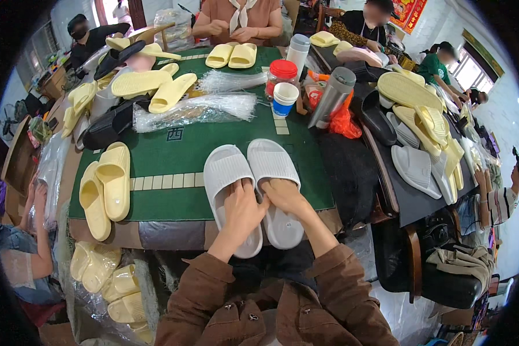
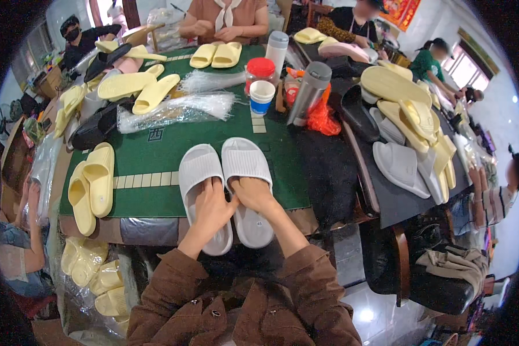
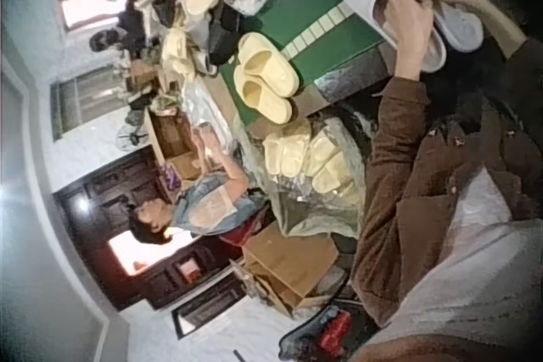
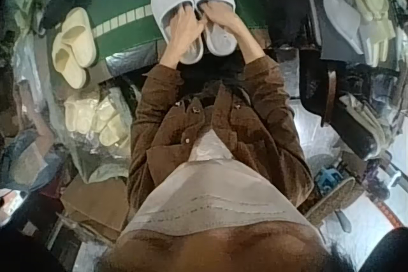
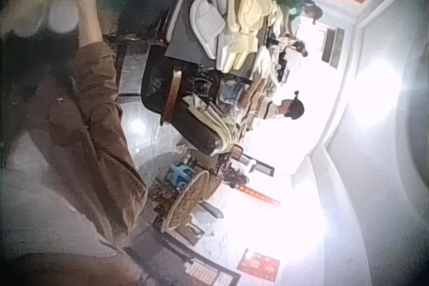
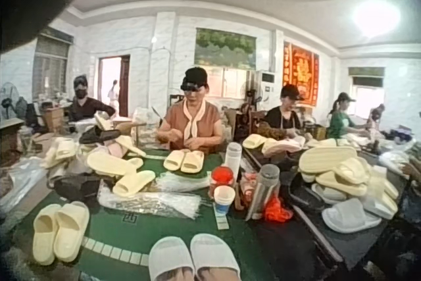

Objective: The person assembles pairs of plastic slippers by inserting small white circular inserts into the footbeds. They handle yellow and white slippers, pick them up from the table, place the inserts, and set the completed pairs aside. The process is repetitive and performed by hand without tools.

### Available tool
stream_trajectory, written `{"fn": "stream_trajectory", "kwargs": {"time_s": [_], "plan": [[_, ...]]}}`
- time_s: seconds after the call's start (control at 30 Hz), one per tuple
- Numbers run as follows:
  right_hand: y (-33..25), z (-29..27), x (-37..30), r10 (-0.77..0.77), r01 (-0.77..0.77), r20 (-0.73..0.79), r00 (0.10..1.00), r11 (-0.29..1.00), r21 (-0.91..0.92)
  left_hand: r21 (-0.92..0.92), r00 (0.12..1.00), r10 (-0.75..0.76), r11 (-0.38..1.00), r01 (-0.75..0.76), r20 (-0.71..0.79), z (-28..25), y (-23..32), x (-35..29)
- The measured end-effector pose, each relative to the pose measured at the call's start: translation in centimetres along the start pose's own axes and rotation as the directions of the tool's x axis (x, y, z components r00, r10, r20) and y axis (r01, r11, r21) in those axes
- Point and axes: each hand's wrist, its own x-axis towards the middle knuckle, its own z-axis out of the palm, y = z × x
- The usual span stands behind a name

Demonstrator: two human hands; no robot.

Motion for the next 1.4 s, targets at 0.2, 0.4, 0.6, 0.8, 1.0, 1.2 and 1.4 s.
{"fn": "stream_trajectory", "kwargs": {"time_s": [0.2,0.4,0.6,0.8,1.0,1.2,1.4], "plan": [[-1.0,-0.4,-2.4,-0.011,0.0,-0.122,0.992,0.996,-0.086,-0.013,1.0,0.009,1.0,-0.009,-0.011,0.0,0.1,0.4],[-3.3,-4.4,-5.4,-0.25,0.248,-0.13,0.959,0.968,-0.034,-0.012,0.999,0.0,1.0,-0.001,-0.041,0.8,-0.6,0.1],[-4.3,-6.4,-4.6,-0.195,0.197,0.033,0.98,0.979,-0.054,-0.006,0.992,0.069,0.998,-0.07,-0.107,0.8,-0.7,0.0],[-5.6,-4.8,-6.0,-0.254,0.196,-0.152,0.955,0.928,-0.316,-0.032,0.99,0.045,0.998,-0.05,-0.136,0.7,-0.2,0.1],[-5.1,-7.6,-3.2,-0.103,0.106,-0.282,0.954,0.994,-0.004,-0.079,1.0,-0.025,0.997,0.025,0.001,0.2,-0.1,0.0],[-0.2,-6.7,6.5,0.057,0.042,-0.354,0.933,0.963,0.265,-0.032,0.996,0.006,0.999,-0.008,-0.085,0.3,-0.1,0.1],[2.1,-2.8,13.1,0.067,0.013,-0.398,0.915,0.981,0.196,-0.02,0.998,-0.039,0.999,0.038,-0.039,0.5,0.1,0.3]]}}
